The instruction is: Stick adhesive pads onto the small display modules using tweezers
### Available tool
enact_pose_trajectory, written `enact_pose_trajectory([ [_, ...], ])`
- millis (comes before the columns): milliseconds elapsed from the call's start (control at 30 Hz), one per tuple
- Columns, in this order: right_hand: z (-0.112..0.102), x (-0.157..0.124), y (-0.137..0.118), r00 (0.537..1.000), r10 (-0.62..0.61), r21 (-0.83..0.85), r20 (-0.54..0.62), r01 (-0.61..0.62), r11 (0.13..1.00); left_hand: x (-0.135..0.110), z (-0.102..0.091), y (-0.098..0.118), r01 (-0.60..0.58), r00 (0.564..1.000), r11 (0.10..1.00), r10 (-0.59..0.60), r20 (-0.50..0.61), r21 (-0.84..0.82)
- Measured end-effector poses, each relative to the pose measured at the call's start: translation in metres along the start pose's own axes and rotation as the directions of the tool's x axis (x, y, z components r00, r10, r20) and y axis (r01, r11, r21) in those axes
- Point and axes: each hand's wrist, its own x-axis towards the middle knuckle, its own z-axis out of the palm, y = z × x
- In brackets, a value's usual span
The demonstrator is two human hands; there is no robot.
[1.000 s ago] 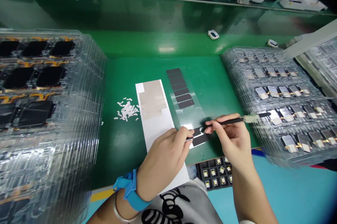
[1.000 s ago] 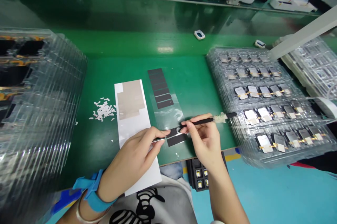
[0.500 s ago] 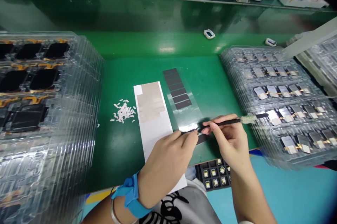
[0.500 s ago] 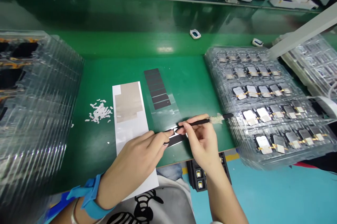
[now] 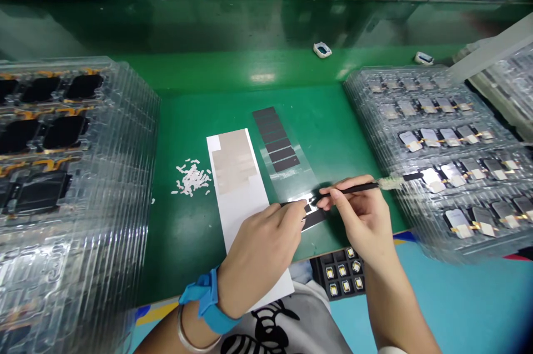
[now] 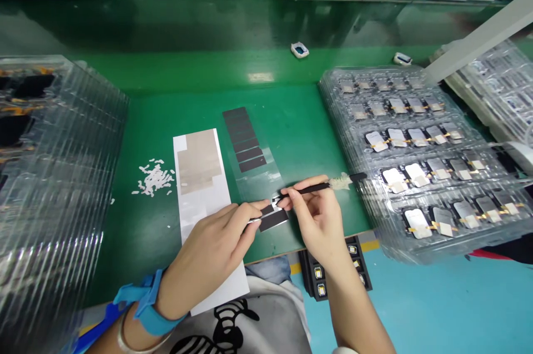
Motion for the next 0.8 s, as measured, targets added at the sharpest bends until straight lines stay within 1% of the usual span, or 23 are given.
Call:
enact_pose_trajectory([
  [200,-0.001,0.000,0.000,1.000,0.003,-0.009,0.003,-0.003,1.000,0.003,0.002,0.002,-0.036,0.999,0.995,0.036,0.005,0.093],
  [333,0.000,0.000,0.000,1.000,0.008,-0.027,0.008,-0.008,1.000,0.005,0.004,0.005,-0.070,0.997,0.975,0.064,0.035,0.213],
  [400,0.000,-0.001,-0.001,1.000,0.014,-0.020,0.008,-0.014,1.000,0.006,0.004,0.008,-0.075,0.997,0.957,0.068,0.032,0.281],
  [533,-0.001,-0.001,-0.002,0.999,0.016,0.028,-0.037,-0.015,0.999,0.010,0.002,0.018,-0.079,0.997,0.924,0.083,0.005,0.373],
  [667,-0.002,-0.001,-0.002,0.994,0.013,0.061,-0.107,-0.007,0.998,0.010,0.001,0.020,-0.099,0.995,0.920,0.096,0.028,0.380],
  [733,-0.001,0.000,-0.002,0.993,0.015,0.070,-0.114,-0.007,0.997,0.009,0.003,0.017,-0.092,0.996,0.929,0.087,0.031,0.358],
  [800,0.000,0.001,-0.002,0.995,0.027,0.078,-0.094,-0.019,0.997,0.008,0.005,0.013,-0.074,0.997,0.951,0.075,0.008,0.300],
])
